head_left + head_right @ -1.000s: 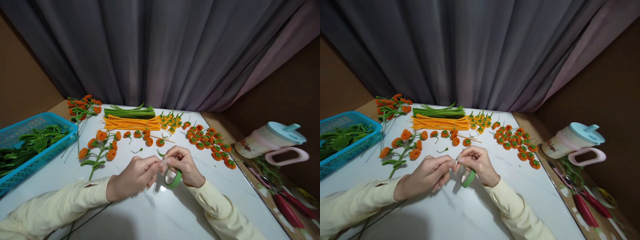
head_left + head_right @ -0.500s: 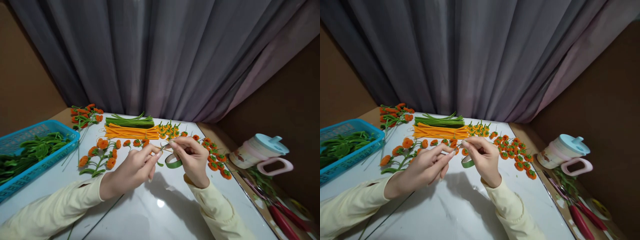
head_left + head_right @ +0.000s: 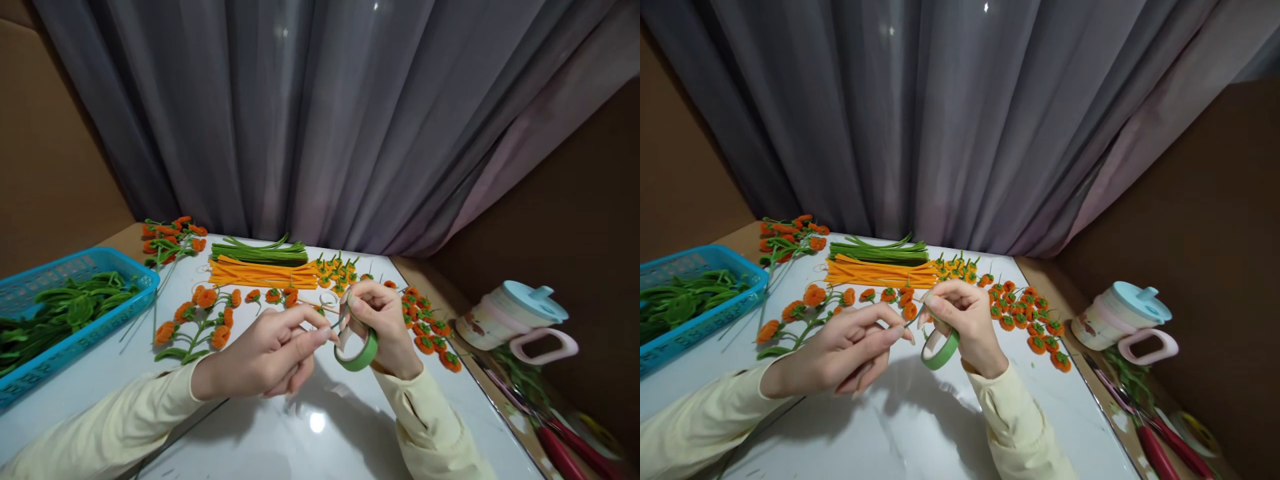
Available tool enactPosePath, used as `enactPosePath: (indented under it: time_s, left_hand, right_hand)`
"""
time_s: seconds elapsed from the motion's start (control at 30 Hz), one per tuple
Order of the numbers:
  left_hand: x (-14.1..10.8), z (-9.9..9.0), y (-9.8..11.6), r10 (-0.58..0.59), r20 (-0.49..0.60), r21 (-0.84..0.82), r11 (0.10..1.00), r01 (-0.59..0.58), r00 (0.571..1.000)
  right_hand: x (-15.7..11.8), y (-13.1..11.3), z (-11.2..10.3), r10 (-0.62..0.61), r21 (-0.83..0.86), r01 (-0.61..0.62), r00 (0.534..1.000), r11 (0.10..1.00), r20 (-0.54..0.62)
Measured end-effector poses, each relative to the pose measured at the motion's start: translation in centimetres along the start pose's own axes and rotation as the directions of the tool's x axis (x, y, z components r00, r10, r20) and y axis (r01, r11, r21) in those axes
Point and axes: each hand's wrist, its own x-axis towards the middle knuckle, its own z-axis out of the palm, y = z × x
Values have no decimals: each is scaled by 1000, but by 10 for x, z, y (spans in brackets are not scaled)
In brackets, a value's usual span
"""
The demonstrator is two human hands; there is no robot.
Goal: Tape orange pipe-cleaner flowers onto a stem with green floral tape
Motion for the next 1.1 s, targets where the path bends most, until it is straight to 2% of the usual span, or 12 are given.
enactPosePath:
  time_s: [0.13, 0.33, 0.5, 0.6, 0.7, 0.73, 0.8, 0.9, 0.97, 1.03, 1.07, 1.1]
  left_hand:
    - [0, 2, -9, 17, 2, 14, 1000, -18, 1000]
    - [1, 7, -12, 87, 7, -18, 996, -87, 996]
    - [2, 10, -13, 69, 9, -141, 988, -67, 998]
    - [5, 10, -16, 64, -80, -77, 995, -70, 995]
    - [8, 8, -20, 178, -270, 186, 974, -130, 946]
    - [9, 7, -20, 263, -316, 326, 933, -156, 912]
    - [10, 5, -18, 458, -323, 605, 773, -191, 829]
    - [12, 1, -12, 654, -195, 863, 468, -189, 731]
    - [14, -2, -6, 690, -93, 942, 294, -161, 718]
    - [17, -3, 0, 678, -17, 973, 181, -145, 735]
    - [18, -3, 2, 662, -3, 973, 173, -150, 749]
    - [20, -2, 3, 647, -13, 965, 207, -160, 763]
  right_hand:
    - [-1, 2, 5, 60, 91, -58, 998, 994, -19]
    - [-2, 20, 7, 118, 229, -127, 991, 965, 55]
    - [-4, 24, 9, 93, 269, -98, 995, 958, 31]
    - [-4, 15, 12, 55, 266, -41, 998, 963, -44]
    - [-4, 7, 16, 15, 188, 11, 991, 982, -135]
    - [-4, 6, 17, -1, 158, 27, 987, 987, -160]
    - [-4, 4, 18, -31, 106, 53, 980, 993, -197]
    - [-5, 2, 19, -69, 38, 79, 971, 996, -227]
    - [-5, 0, 18, -95, 2, 98, 967, 995, -238]
    - [-6, -2, 17, -123, -26, 121, 962, 992, -245]
    - [-6, -3, 17, -140, -41, 134, 958, 990, -251]
    - [-6, -4, 17, -159, -58, 148, 951, 987, -264]
